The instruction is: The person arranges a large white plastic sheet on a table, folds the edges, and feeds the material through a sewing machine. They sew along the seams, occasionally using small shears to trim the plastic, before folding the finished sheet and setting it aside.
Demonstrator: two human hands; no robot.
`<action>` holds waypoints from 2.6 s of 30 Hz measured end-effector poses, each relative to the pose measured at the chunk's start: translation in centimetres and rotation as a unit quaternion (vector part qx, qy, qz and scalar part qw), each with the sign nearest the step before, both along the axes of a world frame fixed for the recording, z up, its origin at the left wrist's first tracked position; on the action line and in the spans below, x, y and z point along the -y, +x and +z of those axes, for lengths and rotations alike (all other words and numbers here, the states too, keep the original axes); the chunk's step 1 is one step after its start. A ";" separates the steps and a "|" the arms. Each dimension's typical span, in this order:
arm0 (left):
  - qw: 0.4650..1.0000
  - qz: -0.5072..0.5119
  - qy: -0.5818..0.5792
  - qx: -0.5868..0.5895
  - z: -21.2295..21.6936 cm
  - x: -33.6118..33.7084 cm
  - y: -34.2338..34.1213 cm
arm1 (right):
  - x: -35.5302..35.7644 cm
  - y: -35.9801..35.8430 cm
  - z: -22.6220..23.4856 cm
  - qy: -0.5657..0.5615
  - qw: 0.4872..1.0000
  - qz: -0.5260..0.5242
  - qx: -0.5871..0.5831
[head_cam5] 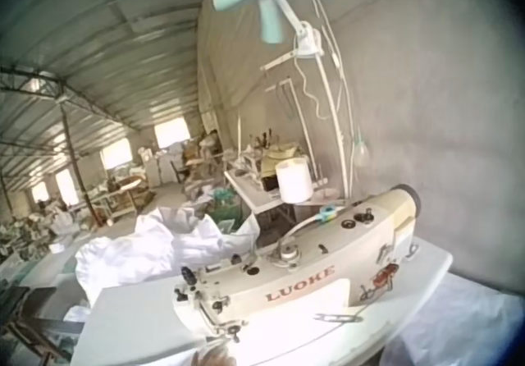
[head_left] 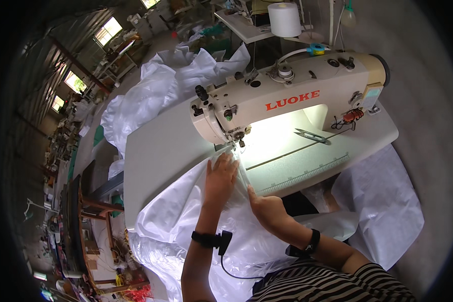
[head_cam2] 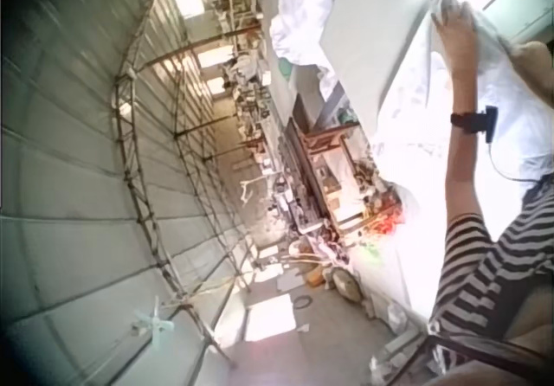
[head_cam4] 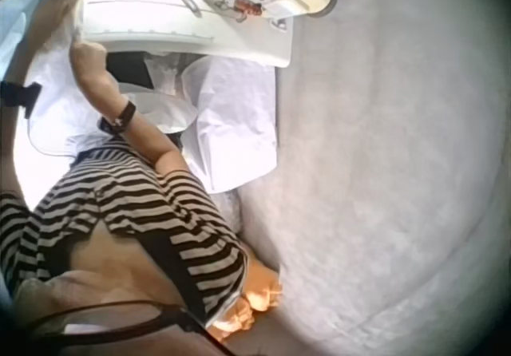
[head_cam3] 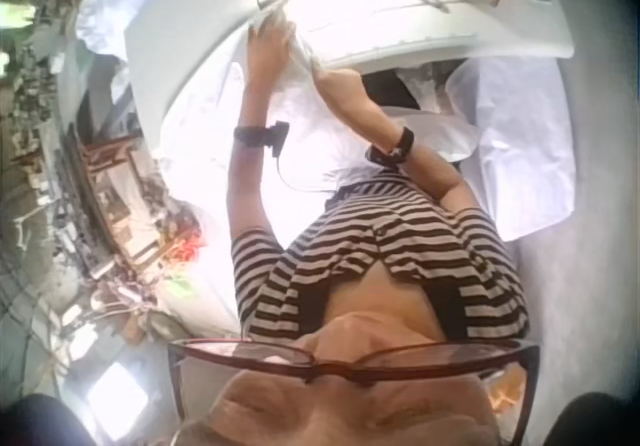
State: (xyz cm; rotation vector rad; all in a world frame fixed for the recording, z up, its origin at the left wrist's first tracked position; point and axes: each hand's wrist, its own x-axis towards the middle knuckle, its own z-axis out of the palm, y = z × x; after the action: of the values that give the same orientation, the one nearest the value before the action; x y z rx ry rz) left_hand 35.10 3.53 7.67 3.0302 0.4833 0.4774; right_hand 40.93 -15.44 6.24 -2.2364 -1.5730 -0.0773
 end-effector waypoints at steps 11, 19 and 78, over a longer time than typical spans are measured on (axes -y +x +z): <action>0.996 0.072 -0.022 -0.054 1.5 1.4 -3.3 | -4.0 0.7 1.2 -0.063 0.998 -0.005 0.027; 0.968 0.244 -0.023 -0.059 0.6 -0.1 -9.8 | -5.4 1.8 1.8 -0.081 0.997 0.001 0.017; 0.914 0.329 0.035 0.236 5.6 1.5 -20.8 | 9.9 -0.7 -1.5 0.130 0.858 0.016 -0.497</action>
State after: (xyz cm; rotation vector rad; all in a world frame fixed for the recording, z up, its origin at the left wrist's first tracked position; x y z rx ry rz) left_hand 14.31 2.07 13.30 2.5791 1.4555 1.2249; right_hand 40.22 -25.39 4.79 -1.5704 -0.9258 0.7168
